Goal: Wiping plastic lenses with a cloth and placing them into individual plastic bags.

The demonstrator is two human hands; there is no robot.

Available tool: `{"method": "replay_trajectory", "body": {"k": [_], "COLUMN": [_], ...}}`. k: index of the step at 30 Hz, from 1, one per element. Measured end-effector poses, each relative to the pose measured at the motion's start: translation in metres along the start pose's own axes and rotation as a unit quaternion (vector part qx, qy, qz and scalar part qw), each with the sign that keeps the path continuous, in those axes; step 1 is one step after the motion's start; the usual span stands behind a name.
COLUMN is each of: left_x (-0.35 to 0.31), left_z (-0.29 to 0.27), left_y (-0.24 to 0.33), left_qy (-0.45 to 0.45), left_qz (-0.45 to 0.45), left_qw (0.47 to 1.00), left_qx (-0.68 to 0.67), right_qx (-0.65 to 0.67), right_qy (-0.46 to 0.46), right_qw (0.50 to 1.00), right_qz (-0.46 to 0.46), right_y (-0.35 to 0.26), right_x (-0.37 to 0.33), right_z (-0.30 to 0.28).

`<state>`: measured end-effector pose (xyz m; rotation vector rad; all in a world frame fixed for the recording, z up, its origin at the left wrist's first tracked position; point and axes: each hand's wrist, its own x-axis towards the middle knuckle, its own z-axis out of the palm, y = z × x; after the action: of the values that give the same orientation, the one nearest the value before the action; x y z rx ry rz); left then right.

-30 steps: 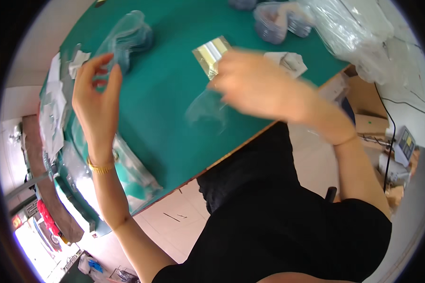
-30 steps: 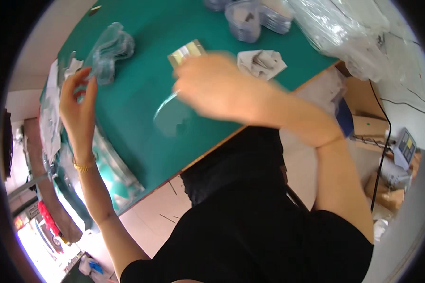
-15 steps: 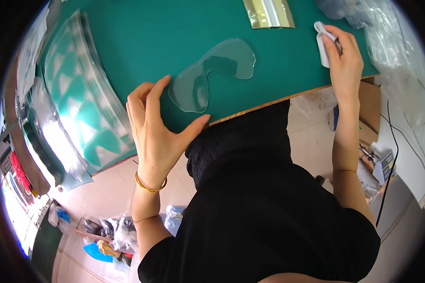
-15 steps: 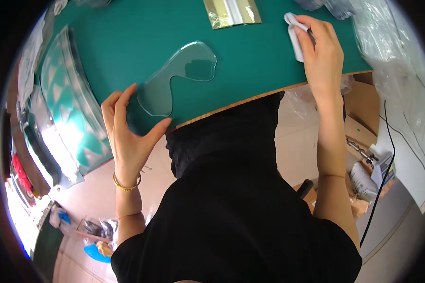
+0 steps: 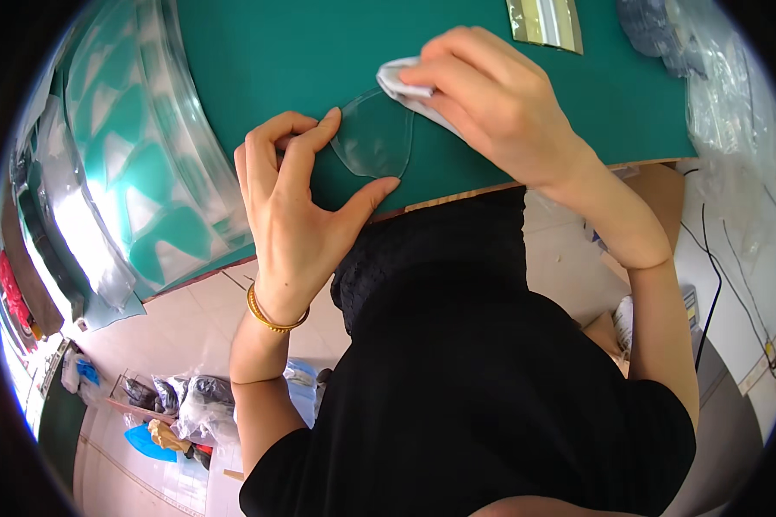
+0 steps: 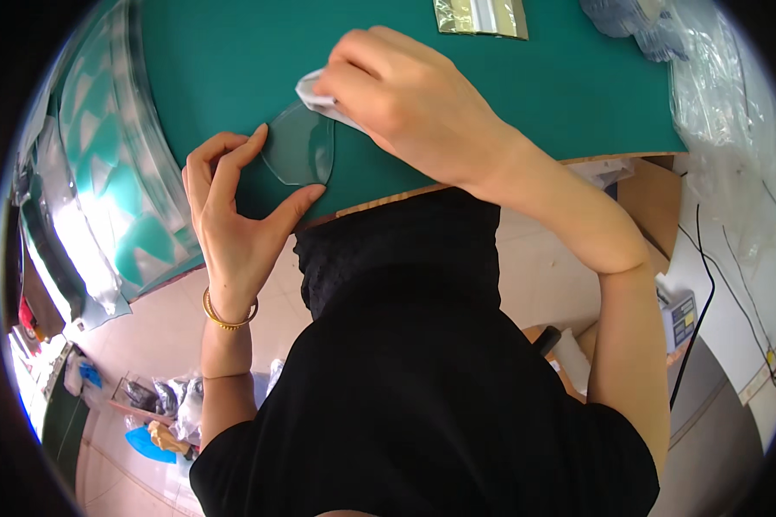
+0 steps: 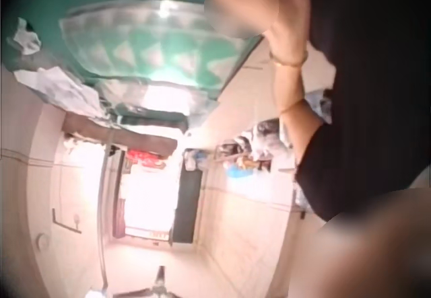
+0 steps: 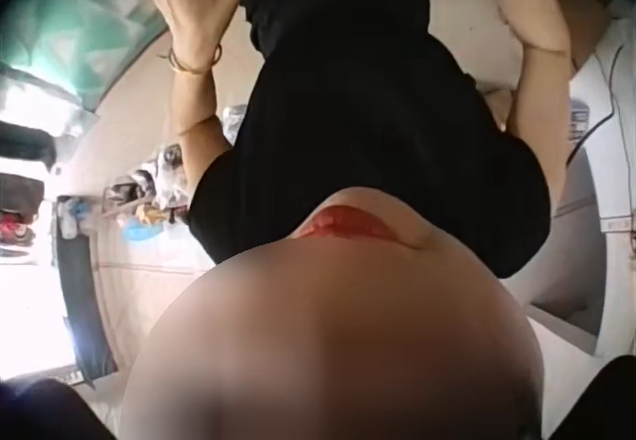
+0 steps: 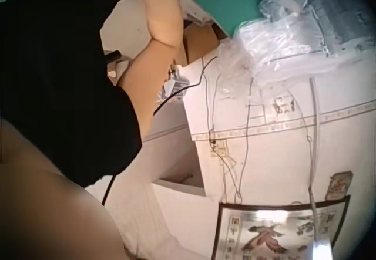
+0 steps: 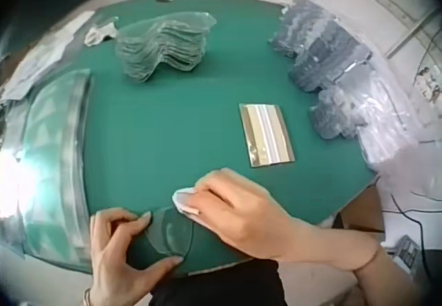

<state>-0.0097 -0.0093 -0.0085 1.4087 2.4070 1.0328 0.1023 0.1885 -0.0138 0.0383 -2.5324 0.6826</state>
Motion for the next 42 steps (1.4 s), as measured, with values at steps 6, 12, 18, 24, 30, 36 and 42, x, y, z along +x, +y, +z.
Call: {"method": "replay_trajectory", "body": {"k": [6, 12, 18, 24, 30, 36, 42], "left_x": [0.002, -0.003, -0.001, 0.008, -0.002, -0.026, -0.062], "left_z": [0.005, 0.003, 0.004, 0.004, -0.009, -0.045, -0.122], "left_y": [-0.001, 0.0, 0.0, 0.004, 0.007, 0.005, -0.063], "left_qy": [0.014, 0.011, 0.012, 0.01, 0.012, 0.105, 0.292], "left_qz": [-0.004, -0.01, -0.002, -0.004, -0.003, -0.013, -0.293], "left_qw": [0.999, 1.0, 1.0, 1.0, 1.0, 0.993, 0.902], "left_qx": [-0.03, -0.015, -0.009, -0.021, 0.016, -0.054, 0.126], "right_qx": [0.088, -0.009, 0.036, -0.094, -0.147, -0.338, -0.39], "right_qy": [-0.064, 0.017, 0.016, 0.092, 0.101, 0.049, 0.077], "right_qw": [0.994, 0.999, 0.999, 0.983, 0.964, 0.889, 0.898], "right_qz": [-0.033, 0.03, 0.022, 0.126, 0.199, 0.303, 0.19], "right_y": [-0.026, -0.013, -0.027, 0.011, 0.003, 0.054, 0.019], "right_x": [0.0, -0.008, -0.001, -0.03, -0.062, -0.108, -0.022], "right_z": [0.019, 0.011, 0.03, -0.016, -0.04, -0.135, -0.116]}}
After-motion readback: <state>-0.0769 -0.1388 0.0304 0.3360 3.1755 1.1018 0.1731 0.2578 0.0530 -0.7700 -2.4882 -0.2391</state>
